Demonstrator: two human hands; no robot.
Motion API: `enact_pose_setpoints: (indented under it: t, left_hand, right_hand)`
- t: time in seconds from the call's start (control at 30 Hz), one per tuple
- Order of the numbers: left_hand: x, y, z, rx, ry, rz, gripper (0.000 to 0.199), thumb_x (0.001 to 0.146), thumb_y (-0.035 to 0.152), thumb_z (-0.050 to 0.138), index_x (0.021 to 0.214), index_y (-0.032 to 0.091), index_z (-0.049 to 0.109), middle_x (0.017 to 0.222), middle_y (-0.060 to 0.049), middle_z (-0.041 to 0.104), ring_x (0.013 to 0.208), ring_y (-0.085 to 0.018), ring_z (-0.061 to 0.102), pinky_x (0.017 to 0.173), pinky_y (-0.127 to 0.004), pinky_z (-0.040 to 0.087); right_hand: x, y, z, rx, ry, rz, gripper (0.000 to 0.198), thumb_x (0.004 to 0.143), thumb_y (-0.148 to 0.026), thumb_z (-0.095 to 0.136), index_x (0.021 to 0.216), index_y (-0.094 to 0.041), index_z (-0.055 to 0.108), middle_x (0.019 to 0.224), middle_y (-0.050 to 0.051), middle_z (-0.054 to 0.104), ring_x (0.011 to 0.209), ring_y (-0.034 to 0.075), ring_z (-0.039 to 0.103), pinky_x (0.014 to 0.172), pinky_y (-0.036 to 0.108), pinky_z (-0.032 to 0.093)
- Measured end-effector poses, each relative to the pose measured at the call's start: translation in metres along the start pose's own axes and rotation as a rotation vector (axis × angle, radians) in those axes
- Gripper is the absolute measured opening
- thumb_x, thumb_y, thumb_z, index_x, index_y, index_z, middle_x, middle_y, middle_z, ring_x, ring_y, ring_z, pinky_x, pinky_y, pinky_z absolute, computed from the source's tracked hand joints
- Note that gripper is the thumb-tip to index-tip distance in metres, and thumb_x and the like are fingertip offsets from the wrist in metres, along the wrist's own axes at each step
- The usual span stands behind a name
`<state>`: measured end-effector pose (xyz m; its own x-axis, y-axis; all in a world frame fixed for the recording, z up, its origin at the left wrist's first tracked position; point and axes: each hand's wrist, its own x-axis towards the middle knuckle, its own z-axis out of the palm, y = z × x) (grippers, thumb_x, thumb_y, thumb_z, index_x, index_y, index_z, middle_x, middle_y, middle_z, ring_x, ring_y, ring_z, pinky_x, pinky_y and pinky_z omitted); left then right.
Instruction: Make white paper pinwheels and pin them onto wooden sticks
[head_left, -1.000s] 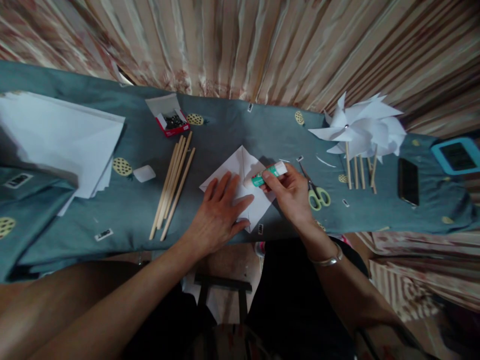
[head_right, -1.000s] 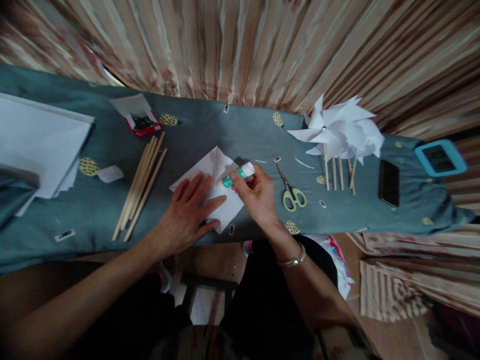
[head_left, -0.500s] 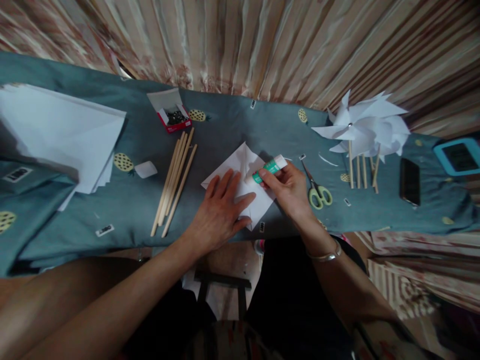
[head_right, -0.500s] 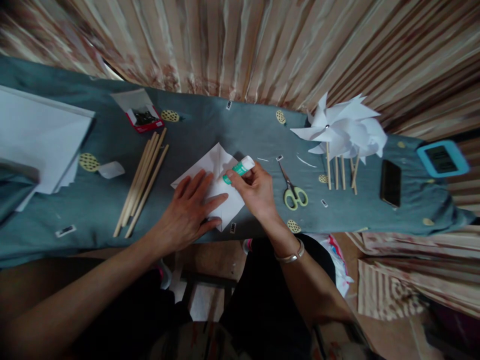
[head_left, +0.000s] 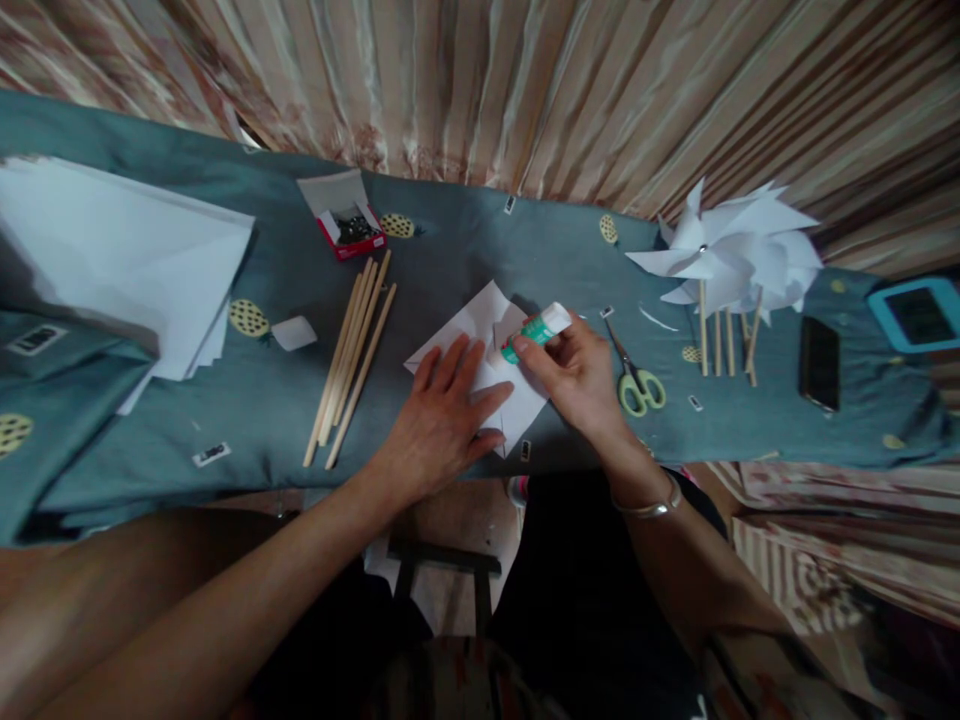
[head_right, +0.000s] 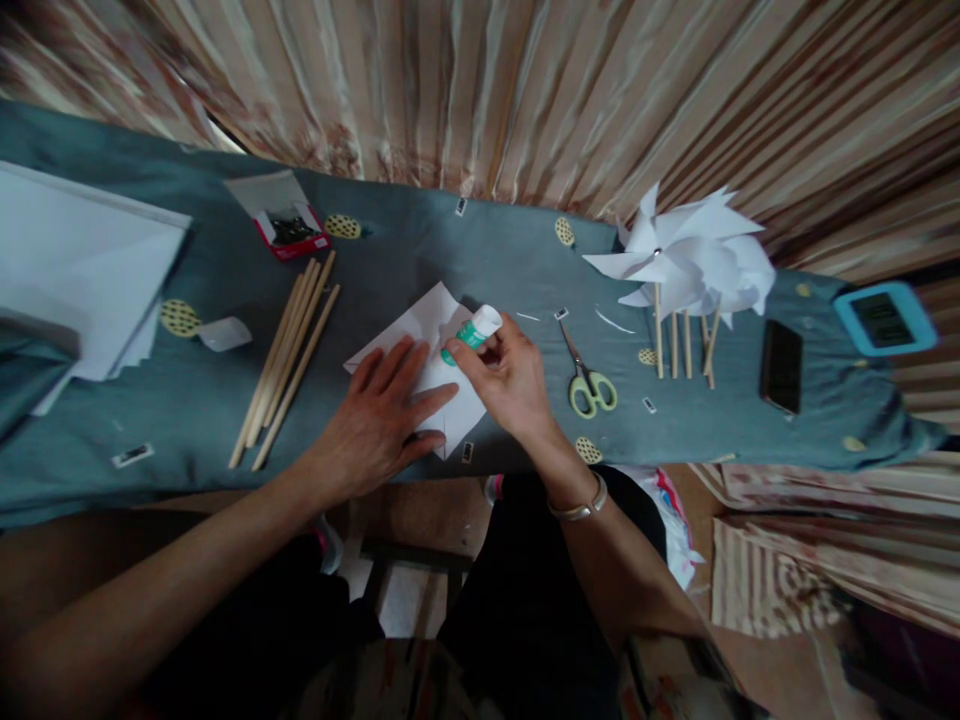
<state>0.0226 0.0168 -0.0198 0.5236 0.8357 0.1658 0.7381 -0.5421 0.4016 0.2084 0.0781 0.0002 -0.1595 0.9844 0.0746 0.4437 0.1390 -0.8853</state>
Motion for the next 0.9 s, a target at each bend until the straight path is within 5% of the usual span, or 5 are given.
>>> enact_pose_setpoints:
  t: [0.3, 0.9]
  left_hand:
    - [0.0, -0.001, 0.001, 0.007, -0.009, 0.004, 0.063, 0.085, 0.046, 0.07, 0.141, 0.026, 0.05, 0.159, -0.018, 0.03, 0.147, -0.045, 0.024, 0.113, -0.066, 0.027]
    - [-0.001, -0.002, 0.003, 0.019, -0.003, 0.005, 0.058, 0.086, 0.047, 0.068, 0.137, 0.025, 0.054, 0.157, -0.021, 0.032, 0.146, -0.046, 0.024, 0.113, -0.066, 0.027]
  right_hand:
    - [-0.004, -0.024, 0.004, -0.306, 0.023, -0.067, 0.024, 0.081, -0.042, 0.067, 0.087, -0.023, 0.054, 0.067, -0.004, 0.063, 0.058, 0.014, 0.059, 0.056, 0.027, 0.044]
    - [-0.001, -0.02, -0.003, -0.391, 0.025, -0.096, 0.022, 0.081, -0.042, 0.066, 0.082, -0.023, 0.054, 0.066, -0.003, 0.061, 0.059, 0.015, 0.057, 0.057, 0.028, 0.042]
